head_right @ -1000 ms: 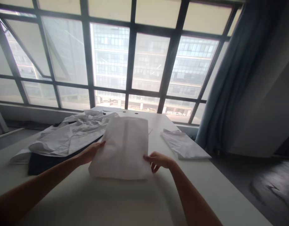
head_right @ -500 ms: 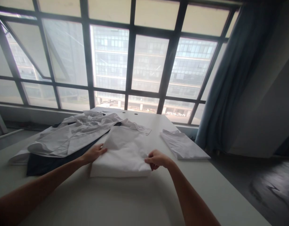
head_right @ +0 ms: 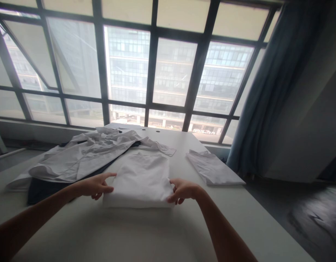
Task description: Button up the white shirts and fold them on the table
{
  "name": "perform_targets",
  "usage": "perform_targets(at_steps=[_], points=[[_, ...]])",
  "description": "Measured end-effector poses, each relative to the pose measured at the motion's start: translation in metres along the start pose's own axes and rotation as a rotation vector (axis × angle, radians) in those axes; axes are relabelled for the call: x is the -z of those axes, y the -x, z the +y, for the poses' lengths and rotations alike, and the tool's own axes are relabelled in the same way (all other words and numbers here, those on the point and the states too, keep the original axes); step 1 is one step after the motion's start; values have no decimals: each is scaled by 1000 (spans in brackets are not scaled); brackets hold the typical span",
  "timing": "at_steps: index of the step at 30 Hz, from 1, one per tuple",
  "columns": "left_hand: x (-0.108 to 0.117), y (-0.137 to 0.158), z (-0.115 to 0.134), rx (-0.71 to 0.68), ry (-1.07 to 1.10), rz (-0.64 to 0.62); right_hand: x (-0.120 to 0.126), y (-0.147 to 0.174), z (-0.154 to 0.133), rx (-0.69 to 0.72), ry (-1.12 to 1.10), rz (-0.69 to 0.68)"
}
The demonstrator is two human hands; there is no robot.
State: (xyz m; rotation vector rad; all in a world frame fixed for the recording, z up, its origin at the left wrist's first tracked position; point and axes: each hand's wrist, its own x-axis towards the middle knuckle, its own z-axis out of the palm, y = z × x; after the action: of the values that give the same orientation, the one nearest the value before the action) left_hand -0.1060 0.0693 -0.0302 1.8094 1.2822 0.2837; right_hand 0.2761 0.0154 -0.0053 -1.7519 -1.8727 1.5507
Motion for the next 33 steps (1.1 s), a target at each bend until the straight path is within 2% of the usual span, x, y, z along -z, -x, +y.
perform_targets(at_steps=[3,5,7,8,9,11,13,14,16,18,20,22,27,31,33], points=[[-6,0,-1,83,-45,-58,-7,-11,6,-75,99,16],[-12,2,-2,91,-103,-67,-12,-13,7,-164,200,34],[-17,4,0,50,-234,-2,-17,-9,2,-233,333,84],[-20,6,3,3,-330,82,-20,-6,-3,-244,419,149],[-24,8,7,-64,-430,184,-25,-4,-8,-240,511,251],[-34,9,18,-277,-581,356,-39,-2,-19,-155,674,550],[-49,6,29,-547,-616,390,-59,-11,-28,48,749,821],[-57,3,32,-671,-605,354,-71,-18,-31,183,762,890],[-72,-7,31,-802,-587,252,-92,-36,-30,413,790,862],[-83,-16,23,-765,-596,150,-104,-51,-23,463,800,764],[-87,-23,11,-675,-607,83,-104,-60,-12,367,784,696],[-85,-27,0,-626,-608,66,-93,-63,0,258,767,672],[-73,-29,-17,-565,-622,123,-63,-65,15,77,762,671],[-65,-18,-11,-477,-673,69,-54,-60,15,43,783,579],[-62,-5,1,-508,-668,37,-51,-49,10,35,803,519]])
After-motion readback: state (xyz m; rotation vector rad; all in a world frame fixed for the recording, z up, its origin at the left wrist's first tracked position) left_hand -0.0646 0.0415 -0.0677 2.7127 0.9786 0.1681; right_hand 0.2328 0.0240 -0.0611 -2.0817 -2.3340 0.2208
